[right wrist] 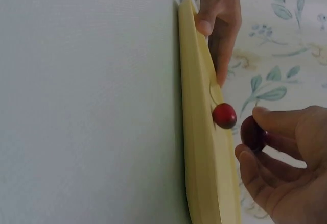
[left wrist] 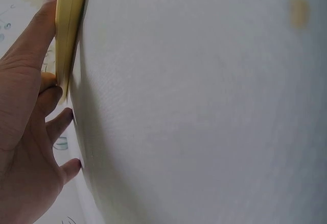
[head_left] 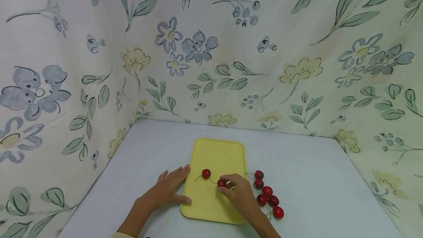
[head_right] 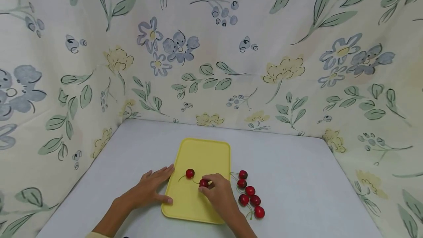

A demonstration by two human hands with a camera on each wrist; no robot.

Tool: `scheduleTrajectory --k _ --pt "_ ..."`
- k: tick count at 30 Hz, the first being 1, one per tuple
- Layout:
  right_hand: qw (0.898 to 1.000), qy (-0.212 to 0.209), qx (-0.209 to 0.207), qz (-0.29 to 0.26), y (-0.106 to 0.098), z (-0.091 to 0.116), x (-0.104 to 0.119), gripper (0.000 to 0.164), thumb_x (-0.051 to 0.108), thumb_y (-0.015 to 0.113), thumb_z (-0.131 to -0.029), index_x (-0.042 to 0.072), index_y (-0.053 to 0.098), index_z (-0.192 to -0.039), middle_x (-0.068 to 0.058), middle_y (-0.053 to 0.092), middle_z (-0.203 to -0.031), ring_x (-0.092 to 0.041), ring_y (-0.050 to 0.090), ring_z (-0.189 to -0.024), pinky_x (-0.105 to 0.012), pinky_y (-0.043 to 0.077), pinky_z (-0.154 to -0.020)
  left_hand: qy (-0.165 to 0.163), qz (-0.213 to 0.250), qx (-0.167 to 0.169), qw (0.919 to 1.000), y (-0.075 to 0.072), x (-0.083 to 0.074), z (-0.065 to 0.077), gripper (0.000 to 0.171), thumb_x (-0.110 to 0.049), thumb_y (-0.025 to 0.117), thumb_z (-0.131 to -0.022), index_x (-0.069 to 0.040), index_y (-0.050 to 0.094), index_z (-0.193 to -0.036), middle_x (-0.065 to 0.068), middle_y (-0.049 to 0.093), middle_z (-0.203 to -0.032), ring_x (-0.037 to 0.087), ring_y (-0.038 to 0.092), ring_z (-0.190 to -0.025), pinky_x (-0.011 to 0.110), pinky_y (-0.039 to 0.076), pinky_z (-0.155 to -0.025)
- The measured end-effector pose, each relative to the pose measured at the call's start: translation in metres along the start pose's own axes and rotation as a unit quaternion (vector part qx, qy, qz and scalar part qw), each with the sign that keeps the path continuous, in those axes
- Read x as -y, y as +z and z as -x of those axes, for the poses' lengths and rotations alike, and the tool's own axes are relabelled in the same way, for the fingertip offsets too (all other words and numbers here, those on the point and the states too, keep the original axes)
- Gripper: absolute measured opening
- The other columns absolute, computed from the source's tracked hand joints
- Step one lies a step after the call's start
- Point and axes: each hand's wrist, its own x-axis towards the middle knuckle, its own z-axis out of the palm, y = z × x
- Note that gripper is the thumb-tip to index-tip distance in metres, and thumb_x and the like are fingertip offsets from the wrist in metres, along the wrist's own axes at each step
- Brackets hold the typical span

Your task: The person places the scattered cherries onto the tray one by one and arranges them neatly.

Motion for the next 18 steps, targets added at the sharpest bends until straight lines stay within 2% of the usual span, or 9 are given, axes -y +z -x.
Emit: scheduleTrajectory --k 5,12,18 --pt "1.0 0.0 0.007 -0.013 0.007 -0.002 0.002 0.031 0.018 0.087 -0.089 0.005 0.079 -0.116 -0.004 0.076 -0.107 -0.011 0.073 -0.087 -0.021 0.059 -0.074 -0.003 -0.001 0.002 1.0 -0.001 -0.001 0.0 0.113 -0.063 0.083 -0.081 -0.007 0.035 -0.166 0.008 0.033 -0.173 0.039 0.029 -0.16 0.078 0.011 -0.122" --pt "0.999 -0.022 0.006 -0.036 0.018 -0.004 0.006 0.031 0.014 0.088 -0.087 0.001 0.078 -0.114 -0.007 0.075 -0.104 -0.014 0.074 -0.083 -0.02 0.058 -0.068 0.005 -0.002 -0.001 1.0 -0.001 0.0 0.0 0.112 -0.063 0.083 -0.082 -0.006 0.036 -0.165 0.009 0.034 -0.173 0.04 0.03 -0.159 0.08 0.012 -0.121" --pt "0.999 -0.02 0.012 -0.037 0.025 -0.009 0.007 0.032 0.013 0.09 -0.085 0.002 0.078 -0.113 -0.006 0.074 -0.101 -0.014 0.074 -0.082 -0.02 0.058 -0.069 0.011 -0.004 -0.004 0.9999 0.0 0.002 0.0 0.112 -0.065 0.081 -0.082 -0.007 0.035 -0.166 0.008 0.033 -0.173 0.04 0.03 -0.159 0.079 0.013 -0.121"
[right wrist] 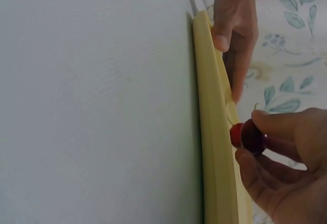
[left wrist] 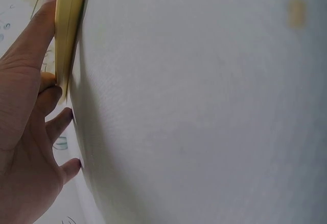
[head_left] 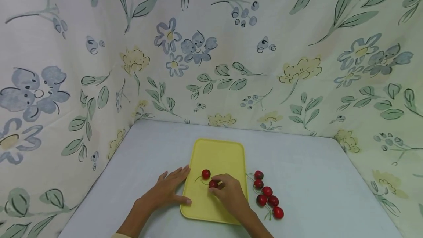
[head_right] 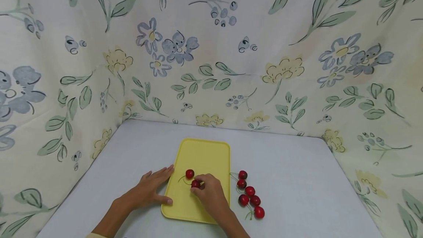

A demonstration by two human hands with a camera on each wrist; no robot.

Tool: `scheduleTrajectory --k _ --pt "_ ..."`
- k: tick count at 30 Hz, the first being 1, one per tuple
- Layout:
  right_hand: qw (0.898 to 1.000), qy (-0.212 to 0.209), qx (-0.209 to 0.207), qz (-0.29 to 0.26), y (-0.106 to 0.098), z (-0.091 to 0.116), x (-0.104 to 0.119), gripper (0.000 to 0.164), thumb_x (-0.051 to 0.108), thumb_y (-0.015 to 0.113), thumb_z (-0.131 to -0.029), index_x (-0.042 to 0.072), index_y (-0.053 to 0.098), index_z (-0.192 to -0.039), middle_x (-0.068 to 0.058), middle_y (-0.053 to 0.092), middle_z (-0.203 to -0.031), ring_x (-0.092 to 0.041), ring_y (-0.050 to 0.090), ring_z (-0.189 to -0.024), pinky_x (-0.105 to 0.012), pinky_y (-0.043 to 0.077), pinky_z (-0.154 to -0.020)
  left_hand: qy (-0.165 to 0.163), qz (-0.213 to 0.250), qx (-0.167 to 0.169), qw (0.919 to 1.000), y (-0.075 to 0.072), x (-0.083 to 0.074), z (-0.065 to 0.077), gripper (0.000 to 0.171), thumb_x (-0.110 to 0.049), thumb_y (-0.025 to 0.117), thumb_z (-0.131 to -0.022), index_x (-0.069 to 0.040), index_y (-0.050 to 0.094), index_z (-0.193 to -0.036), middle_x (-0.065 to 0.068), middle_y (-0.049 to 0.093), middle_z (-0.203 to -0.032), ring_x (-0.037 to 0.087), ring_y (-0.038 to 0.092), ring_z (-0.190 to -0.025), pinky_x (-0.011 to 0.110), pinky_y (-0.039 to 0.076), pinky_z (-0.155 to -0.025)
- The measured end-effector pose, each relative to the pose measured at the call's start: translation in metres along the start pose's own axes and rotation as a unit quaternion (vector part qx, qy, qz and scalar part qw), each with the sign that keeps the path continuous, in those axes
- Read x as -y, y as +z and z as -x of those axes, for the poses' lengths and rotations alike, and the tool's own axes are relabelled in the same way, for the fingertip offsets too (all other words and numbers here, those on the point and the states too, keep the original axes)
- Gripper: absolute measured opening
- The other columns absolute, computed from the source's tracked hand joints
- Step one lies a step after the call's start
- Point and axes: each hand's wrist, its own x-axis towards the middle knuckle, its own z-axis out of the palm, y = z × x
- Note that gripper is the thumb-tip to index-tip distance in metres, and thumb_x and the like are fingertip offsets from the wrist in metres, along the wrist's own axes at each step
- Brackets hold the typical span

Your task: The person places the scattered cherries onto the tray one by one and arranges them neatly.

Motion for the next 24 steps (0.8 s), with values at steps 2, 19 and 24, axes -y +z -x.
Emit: scheduleTrajectory --k 2,19,24 --pt "1.0 0.001 0.001 0.003 0.002 -0.001 -0.001 0.032 0.013 0.09 -0.085 0.002 0.078 -0.113 -0.005 0.074 -0.1 -0.012 0.074 -0.082 -0.02 0.058 -0.07 0.002 -0.001 -0.001 1.0 0.0 0.0 0.0 0.112 -0.066 0.081 -0.082 -0.007 0.035 -0.166 0.008 0.033 -0.173 0.039 0.03 -0.159 0.079 0.013 -0.121" --pt "0.999 0.003 0.013 0.044 0.02 -0.007 0.003 0.031 0.014 0.091 -0.083 0.004 0.078 -0.108 -0.002 0.073 -0.096 -0.005 0.064 -0.079 -0.02 0.054 -0.068 0.002 0.001 0.0 1.0 0.0 0.0 0.0 0.112 -0.064 0.082 -0.082 -0.007 0.035 -0.165 0.009 0.032 -0.173 0.04 0.03 -0.159 0.08 0.013 -0.12" --pt "0.998 0.002 0.011 0.057 0.023 -0.009 0.002 0.031 0.015 0.092 -0.082 0.004 0.078 -0.108 0.0 0.071 -0.095 -0.005 0.062 -0.078 -0.021 0.054 -0.069 -0.003 0.001 0.003 1.0 0.0 -0.001 -0.001 0.112 -0.065 0.082 -0.081 -0.006 0.035 -0.165 0.009 0.033 -0.173 0.04 0.03 -0.159 0.08 0.012 -0.121"
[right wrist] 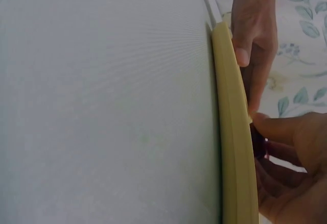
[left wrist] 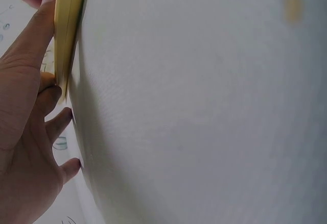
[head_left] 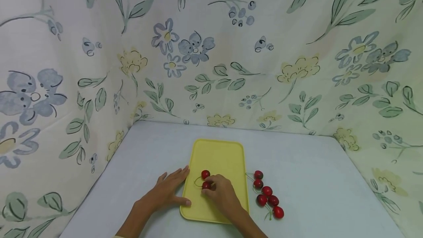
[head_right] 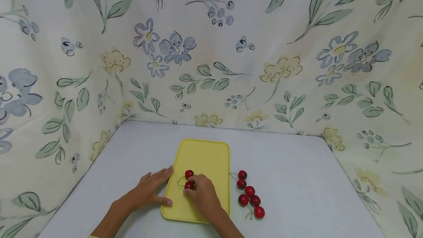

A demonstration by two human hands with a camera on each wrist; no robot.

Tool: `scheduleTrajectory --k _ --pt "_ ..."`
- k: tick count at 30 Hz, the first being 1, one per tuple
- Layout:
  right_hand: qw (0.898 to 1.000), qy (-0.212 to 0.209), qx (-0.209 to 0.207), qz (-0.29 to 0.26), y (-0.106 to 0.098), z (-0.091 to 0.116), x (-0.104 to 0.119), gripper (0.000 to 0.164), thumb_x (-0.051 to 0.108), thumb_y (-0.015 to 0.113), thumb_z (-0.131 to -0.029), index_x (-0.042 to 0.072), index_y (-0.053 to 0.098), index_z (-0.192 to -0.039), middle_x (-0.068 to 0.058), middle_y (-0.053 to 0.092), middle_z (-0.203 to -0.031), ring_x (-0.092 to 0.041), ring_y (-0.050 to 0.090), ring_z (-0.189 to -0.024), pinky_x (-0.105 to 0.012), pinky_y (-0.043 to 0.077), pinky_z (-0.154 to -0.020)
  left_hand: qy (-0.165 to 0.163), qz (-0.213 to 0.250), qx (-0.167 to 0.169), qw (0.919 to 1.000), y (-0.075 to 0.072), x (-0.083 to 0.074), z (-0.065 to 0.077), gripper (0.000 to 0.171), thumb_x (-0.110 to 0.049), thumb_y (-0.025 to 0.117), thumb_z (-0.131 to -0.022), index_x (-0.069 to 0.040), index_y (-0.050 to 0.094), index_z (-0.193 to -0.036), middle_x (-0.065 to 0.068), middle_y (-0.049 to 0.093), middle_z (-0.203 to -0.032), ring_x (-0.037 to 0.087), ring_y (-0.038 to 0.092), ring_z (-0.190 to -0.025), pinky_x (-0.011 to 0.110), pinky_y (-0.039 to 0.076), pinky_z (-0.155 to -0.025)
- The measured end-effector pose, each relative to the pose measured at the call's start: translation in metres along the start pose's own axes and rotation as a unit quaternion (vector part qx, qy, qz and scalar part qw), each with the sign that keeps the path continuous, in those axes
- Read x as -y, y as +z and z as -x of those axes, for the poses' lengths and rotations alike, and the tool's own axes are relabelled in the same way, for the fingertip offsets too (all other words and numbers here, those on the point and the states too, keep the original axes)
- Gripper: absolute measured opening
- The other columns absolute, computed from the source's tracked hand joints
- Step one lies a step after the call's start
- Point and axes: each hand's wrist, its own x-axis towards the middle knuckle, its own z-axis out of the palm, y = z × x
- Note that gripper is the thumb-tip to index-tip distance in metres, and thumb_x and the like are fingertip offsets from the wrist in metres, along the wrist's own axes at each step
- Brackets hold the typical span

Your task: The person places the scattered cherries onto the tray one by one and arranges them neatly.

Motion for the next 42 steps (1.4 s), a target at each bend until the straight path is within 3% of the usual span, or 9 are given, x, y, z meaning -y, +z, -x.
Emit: scheduleTrajectory --k 11,20,26,42 --pt "1.0 0.001 0.0 0.019 0.002 0.0 -0.002 0.034 0.018 0.092 -0.083 0.005 0.078 -0.111 0.003 0.068 -0.091 -0.002 0.058 -0.078 -0.021 0.053 -0.069 0.001 0.0 -0.002 1.0 0.002 0.002 -0.001 0.113 -0.066 0.082 -0.081 -0.007 0.035 -0.166 0.008 0.033 -0.173 0.04 0.03 -0.159 0.08 0.012 -0.121" --pt "1.0 -0.006 -0.005 0.015 -0.001 0.002 -0.003 0.036 0.018 0.092 -0.083 0.005 0.077 -0.113 0.001 0.069 -0.094 -0.008 0.063 -0.078 -0.021 0.053 -0.068 0.002 0.006 -0.001 1.0 0.001 0.001 -0.001 0.112 -0.065 0.082 -0.082 -0.007 0.035 -0.166 0.008 0.032 -0.174 0.04 0.029 -0.16 0.08 0.011 -0.121" --pt "1.0 0.011 -0.001 0.02 -0.004 0.004 -0.005 0.035 0.022 0.091 -0.085 0.009 0.078 -0.115 0.001 0.072 -0.1 -0.006 0.062 -0.08 -0.021 0.054 -0.069 0.001 0.003 0.0 1.0 0.001 0.0 -0.001 0.112 -0.065 0.082 -0.082 -0.007 0.035 -0.166 0.008 0.032 -0.173 0.04 0.029 -0.159 0.08 0.011 -0.121" --pt "0.999 0.027 -0.009 -0.033 -0.026 0.02 -0.006 0.035 0.027 0.089 -0.087 0.007 0.077 -0.113 -0.006 0.075 -0.103 -0.008 0.069 -0.082 -0.021 0.056 -0.068 -0.003 0.004 -0.002 1.0 0.001 0.0 0.002 0.112 -0.065 0.082 -0.082 -0.007 0.035 -0.166 0.009 0.032 -0.173 0.041 0.029 -0.159 0.081 0.011 -0.12"
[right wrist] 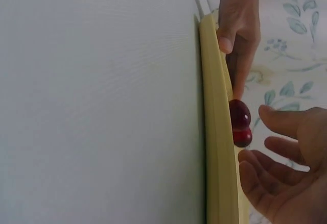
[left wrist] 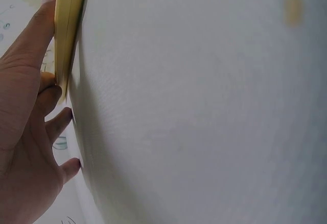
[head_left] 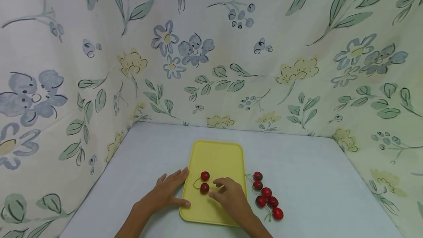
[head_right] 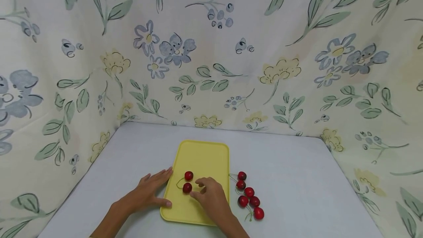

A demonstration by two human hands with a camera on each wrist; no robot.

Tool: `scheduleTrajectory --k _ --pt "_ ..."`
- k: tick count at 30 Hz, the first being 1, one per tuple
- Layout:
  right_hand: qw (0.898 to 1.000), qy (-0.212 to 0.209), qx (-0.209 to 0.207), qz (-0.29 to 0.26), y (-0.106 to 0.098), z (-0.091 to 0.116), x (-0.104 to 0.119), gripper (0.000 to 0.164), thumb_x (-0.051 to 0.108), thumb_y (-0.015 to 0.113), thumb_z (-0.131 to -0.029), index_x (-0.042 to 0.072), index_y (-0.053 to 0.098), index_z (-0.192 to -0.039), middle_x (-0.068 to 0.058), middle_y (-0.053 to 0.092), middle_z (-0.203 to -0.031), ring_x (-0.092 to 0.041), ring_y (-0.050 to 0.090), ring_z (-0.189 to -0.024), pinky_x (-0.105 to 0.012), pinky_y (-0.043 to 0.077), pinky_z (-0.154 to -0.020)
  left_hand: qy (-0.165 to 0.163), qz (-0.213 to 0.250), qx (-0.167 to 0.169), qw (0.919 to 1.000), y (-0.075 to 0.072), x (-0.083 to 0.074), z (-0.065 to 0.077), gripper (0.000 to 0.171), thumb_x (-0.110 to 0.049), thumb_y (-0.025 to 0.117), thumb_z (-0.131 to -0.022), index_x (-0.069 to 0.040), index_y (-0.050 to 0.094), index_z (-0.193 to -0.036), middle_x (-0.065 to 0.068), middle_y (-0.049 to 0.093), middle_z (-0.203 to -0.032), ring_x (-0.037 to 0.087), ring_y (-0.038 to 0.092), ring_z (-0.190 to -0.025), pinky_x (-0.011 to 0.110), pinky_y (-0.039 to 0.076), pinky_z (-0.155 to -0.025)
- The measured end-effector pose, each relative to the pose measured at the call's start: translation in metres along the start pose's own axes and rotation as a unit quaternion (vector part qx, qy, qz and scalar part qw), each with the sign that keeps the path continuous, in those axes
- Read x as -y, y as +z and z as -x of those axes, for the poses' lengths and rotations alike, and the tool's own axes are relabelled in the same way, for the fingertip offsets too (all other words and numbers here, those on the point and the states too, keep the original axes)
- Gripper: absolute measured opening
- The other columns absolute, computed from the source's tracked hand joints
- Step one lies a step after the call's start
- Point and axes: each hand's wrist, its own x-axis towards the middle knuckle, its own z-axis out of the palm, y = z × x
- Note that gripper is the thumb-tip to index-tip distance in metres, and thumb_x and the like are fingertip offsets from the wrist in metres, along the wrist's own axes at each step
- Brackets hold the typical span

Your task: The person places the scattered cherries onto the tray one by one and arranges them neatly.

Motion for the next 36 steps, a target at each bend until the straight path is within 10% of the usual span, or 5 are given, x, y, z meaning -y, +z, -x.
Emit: scheduleTrajectory --k 36 --pt "0.995 0.072 -0.067 -0.013 -0.063 0.033 -0.02 0.03 0.021 0.091 -0.084 0.012 0.079 -0.109 0.0 0.078 -0.11 -0.003 0.07 -0.085 -0.023 0.059 -0.074 -0.018 0.003 0.011 0.9998 -0.001 -0.002 -0.002 0.114 -0.064 0.083 -0.081 -0.008 0.034 -0.166 0.008 0.032 -0.174 0.039 0.026 -0.161 0.08 0.009 -0.122"
